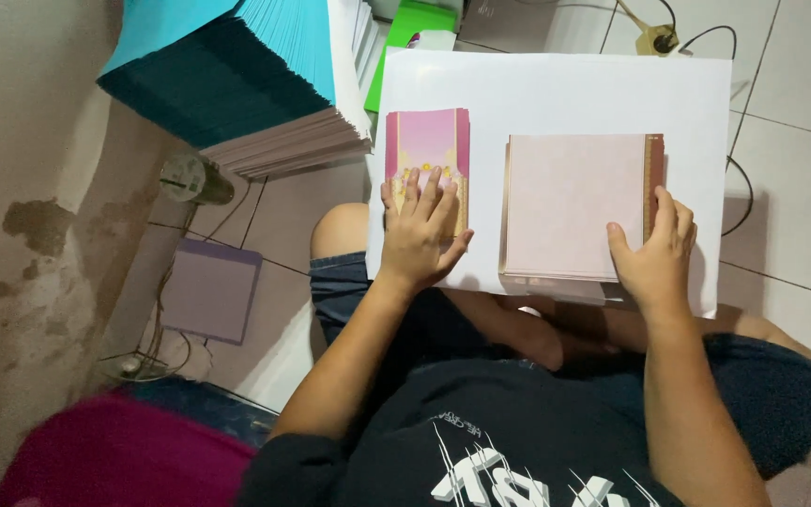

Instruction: The person sits on the floor and folds small pink and gold paper cards in half by hand. They repeatedly pick up a card, fold it, and place it into a growing stack on a white surface.

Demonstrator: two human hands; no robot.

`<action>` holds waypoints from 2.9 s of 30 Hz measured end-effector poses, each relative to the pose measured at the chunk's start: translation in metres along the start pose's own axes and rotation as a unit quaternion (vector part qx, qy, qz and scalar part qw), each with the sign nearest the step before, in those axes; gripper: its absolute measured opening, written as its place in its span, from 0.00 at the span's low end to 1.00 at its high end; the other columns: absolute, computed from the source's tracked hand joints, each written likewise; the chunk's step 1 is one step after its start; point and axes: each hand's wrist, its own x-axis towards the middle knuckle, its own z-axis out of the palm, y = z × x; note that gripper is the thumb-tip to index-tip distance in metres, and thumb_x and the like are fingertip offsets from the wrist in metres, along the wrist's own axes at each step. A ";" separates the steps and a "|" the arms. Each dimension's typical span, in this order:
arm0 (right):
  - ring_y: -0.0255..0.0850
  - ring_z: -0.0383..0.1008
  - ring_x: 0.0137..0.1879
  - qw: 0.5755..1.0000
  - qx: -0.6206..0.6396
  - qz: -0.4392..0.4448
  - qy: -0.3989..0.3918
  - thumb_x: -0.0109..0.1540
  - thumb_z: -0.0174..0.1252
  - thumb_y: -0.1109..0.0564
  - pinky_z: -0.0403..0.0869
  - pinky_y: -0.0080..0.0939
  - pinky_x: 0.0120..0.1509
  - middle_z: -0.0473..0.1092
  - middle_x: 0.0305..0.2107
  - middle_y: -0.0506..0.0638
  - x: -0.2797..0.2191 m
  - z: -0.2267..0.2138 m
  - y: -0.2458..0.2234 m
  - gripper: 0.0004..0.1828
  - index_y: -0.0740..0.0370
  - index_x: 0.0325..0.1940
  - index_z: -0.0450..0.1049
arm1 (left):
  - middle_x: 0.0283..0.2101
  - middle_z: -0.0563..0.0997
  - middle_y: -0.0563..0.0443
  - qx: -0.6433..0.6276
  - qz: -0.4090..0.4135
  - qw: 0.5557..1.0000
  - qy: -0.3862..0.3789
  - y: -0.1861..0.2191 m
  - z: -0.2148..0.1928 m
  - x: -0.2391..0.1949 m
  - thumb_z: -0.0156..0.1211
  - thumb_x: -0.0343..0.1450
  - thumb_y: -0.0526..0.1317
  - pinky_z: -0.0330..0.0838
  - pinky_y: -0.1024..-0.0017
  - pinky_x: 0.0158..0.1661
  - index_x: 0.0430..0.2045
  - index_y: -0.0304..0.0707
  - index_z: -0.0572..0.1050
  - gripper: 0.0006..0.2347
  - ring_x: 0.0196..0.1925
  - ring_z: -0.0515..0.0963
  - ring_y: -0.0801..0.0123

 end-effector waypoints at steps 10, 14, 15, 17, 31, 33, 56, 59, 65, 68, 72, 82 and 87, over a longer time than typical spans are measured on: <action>0.69 0.58 0.65 0.999 -0.035 -0.003 0.028 0.62 0.67 0.44 0.59 0.68 0.69 0.58 0.58 0.68 -0.007 -0.003 0.000 0.46 0.73 0.74 0.56 | 0.71 0.65 0.38 -0.114 0.093 0.985 0.085 0.115 0.075 0.046 0.61 0.69 0.42 0.50 0.46 0.73 0.61 0.41 0.70 0.23 0.75 0.63 0.45; 0.59 0.59 0.63 0.991 -0.116 0.065 0.002 0.62 0.65 0.34 0.64 0.61 0.66 0.58 0.54 0.59 -0.013 -0.009 -0.004 0.47 0.74 0.71 0.63 | 0.74 0.58 0.33 -0.083 0.048 0.993 -0.068 0.130 0.059 0.050 0.46 0.76 0.52 0.42 0.41 0.73 0.70 0.42 0.61 0.26 0.79 0.54 0.42; 0.59 0.59 0.63 0.991 -0.118 0.065 0.003 0.62 0.65 0.34 0.64 0.61 0.66 0.58 0.54 0.59 -0.015 -0.011 -0.002 0.47 0.74 0.71 0.63 | 0.74 0.58 0.33 -0.085 0.048 0.993 -0.067 0.130 0.058 0.051 0.46 0.76 0.52 0.42 0.41 0.73 0.70 0.42 0.61 0.26 0.79 0.54 0.42; 0.61 0.65 0.59 0.995 -0.095 0.029 0.014 0.62 0.68 0.45 0.69 0.59 0.60 0.60 0.50 0.59 -0.020 -0.012 0.000 0.39 0.72 0.69 0.67 | 0.74 0.58 0.31 -0.101 0.046 0.991 -0.076 0.130 0.055 0.050 0.44 0.76 0.50 0.39 0.42 0.73 0.69 0.36 0.62 0.27 0.78 0.53 0.42; 0.58 0.78 0.39 0.981 -0.045 -0.074 0.173 0.66 0.71 0.63 0.75 0.50 0.40 0.75 0.31 0.57 -0.027 -0.031 -0.005 0.16 0.62 0.58 0.79 | 0.71 0.63 0.29 -0.105 0.053 0.993 -0.026 0.123 0.078 0.046 0.46 0.73 0.39 0.41 0.47 0.73 0.64 0.25 0.65 0.23 0.77 0.58 0.46; 0.54 0.80 0.38 0.977 -0.081 -0.075 0.180 0.66 0.73 0.60 0.75 0.46 0.39 0.77 0.30 0.53 -0.025 -0.028 -0.002 0.14 0.56 0.54 0.81 | 0.71 0.63 0.30 -0.102 0.052 0.993 -0.023 0.122 0.078 0.046 0.47 0.73 0.39 0.40 0.47 0.74 0.64 0.25 0.65 0.24 0.77 0.58 0.46; 0.54 0.53 0.78 0.948 -0.169 -0.255 -0.089 0.68 0.47 0.53 0.49 0.58 0.79 0.55 0.75 0.51 -0.021 0.029 -0.019 0.34 0.55 0.80 0.55 | 0.80 0.43 0.35 -0.150 -0.017 0.986 0.073 0.101 0.043 0.075 0.61 0.73 0.39 0.27 0.51 0.77 0.76 0.47 0.51 0.34 0.83 0.33 0.44; 0.50 0.49 0.80 0.946 -0.177 -0.249 -0.104 0.69 0.41 0.52 0.47 0.55 0.80 0.50 0.77 0.45 -0.022 0.032 -0.010 0.34 0.50 0.81 0.52 | 0.73 0.60 0.33 -0.058 -0.022 0.998 0.021 0.103 0.101 0.063 0.46 0.75 0.43 0.42 0.42 0.72 0.67 0.35 0.63 0.24 0.76 0.57 0.42; 0.51 0.49 0.80 0.944 -0.170 -0.259 -0.117 0.67 0.41 0.56 0.48 0.57 0.79 0.50 0.77 0.47 0.015 0.037 -0.003 0.35 0.50 0.81 0.52 | 0.73 0.59 0.32 -0.042 -0.010 0.999 -0.015 0.104 0.092 0.063 0.43 0.75 0.43 0.44 0.44 0.72 0.68 0.30 0.60 0.25 0.76 0.58 0.43; 0.54 0.49 0.80 0.943 -0.165 -0.266 -0.115 0.66 0.43 0.57 0.47 0.62 0.79 0.49 0.77 0.51 0.064 0.059 0.004 0.38 0.52 0.82 0.50 | 0.73 0.59 0.31 -0.033 -0.009 0.999 -0.034 0.105 0.091 0.062 0.42 0.75 0.42 0.42 0.44 0.73 0.68 0.30 0.60 0.25 0.77 0.56 0.42; 0.52 0.46 0.81 0.944 -0.152 -0.264 -0.122 0.69 0.35 0.54 0.43 0.59 0.80 0.49 0.78 0.52 0.080 0.063 -0.004 0.33 0.56 0.82 0.52 | 0.75 0.56 0.34 -0.010 -0.023 0.998 -0.050 0.107 0.095 0.064 0.39 0.76 0.44 0.40 0.45 0.74 0.70 0.31 0.57 0.26 0.78 0.54 0.46; 0.51 0.45 0.81 0.937 -0.178 -0.257 -0.154 0.68 0.39 0.49 0.48 0.57 0.79 0.46 0.78 0.51 -0.026 0.024 0.010 0.37 0.52 0.82 0.45 | 0.74 0.56 0.31 -0.005 -0.017 0.999 -0.049 0.109 0.107 0.063 0.41 0.75 0.43 0.42 0.45 0.73 0.70 0.28 0.55 0.27 0.78 0.54 0.43; 0.55 0.46 0.80 0.976 -0.022 -0.150 -0.154 0.71 0.36 0.52 0.45 0.58 0.81 0.48 0.76 0.60 -0.014 0.002 0.008 0.35 0.55 0.83 0.42 | 0.75 0.55 0.32 -0.003 0.052 0.998 -0.027 0.117 0.081 0.037 0.49 0.75 0.42 0.42 0.46 0.73 0.71 0.30 0.56 0.27 0.78 0.54 0.43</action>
